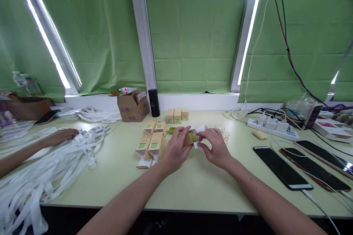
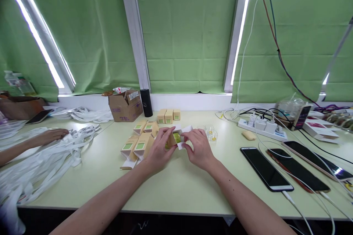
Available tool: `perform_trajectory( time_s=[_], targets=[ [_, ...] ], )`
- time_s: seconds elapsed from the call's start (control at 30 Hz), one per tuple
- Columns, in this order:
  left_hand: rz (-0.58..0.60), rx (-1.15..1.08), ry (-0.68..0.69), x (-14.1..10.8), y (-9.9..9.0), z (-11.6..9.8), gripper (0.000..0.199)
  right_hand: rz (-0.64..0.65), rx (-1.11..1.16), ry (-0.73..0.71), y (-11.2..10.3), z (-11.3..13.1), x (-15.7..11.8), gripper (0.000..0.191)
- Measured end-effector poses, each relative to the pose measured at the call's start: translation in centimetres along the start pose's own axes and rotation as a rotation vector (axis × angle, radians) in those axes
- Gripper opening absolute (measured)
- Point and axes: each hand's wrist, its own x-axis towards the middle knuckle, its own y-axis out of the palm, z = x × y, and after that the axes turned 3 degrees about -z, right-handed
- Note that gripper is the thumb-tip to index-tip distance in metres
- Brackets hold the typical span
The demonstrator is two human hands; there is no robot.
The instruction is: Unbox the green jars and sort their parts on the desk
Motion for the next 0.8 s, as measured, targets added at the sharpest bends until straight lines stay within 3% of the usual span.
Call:
perform_trajectory(
  time_s=[0.2, 0.43, 0.63, 0.8],
  targets=[
    [0.039, 0.202, 0.133, -0.2, 0.1, -0.5, 0.068, -0.070, 0.146, 0.282, 0.5, 0.7, 0.2, 0.007],
    [0.082, 0.330, 0.275, 0.0, -0.3, -1.6, 0.066, -0.058, 0.207, 0.401, 1.9, 1.1, 0.1, 0.013],
    [0.014, 0.382, 0.243, 0.0, -0.2, -1.3, 0.059, -0.130, 0.579, 0.619, 2.1, 1.2, -0.2, 0.025],
    [0.002, 0.374, 0.218, 0.0, -0.2, -0.9, 0.060, -0.157, 0.687, 0.694, 2.1, 1.1, -0.2, 0.036]
  ],
)
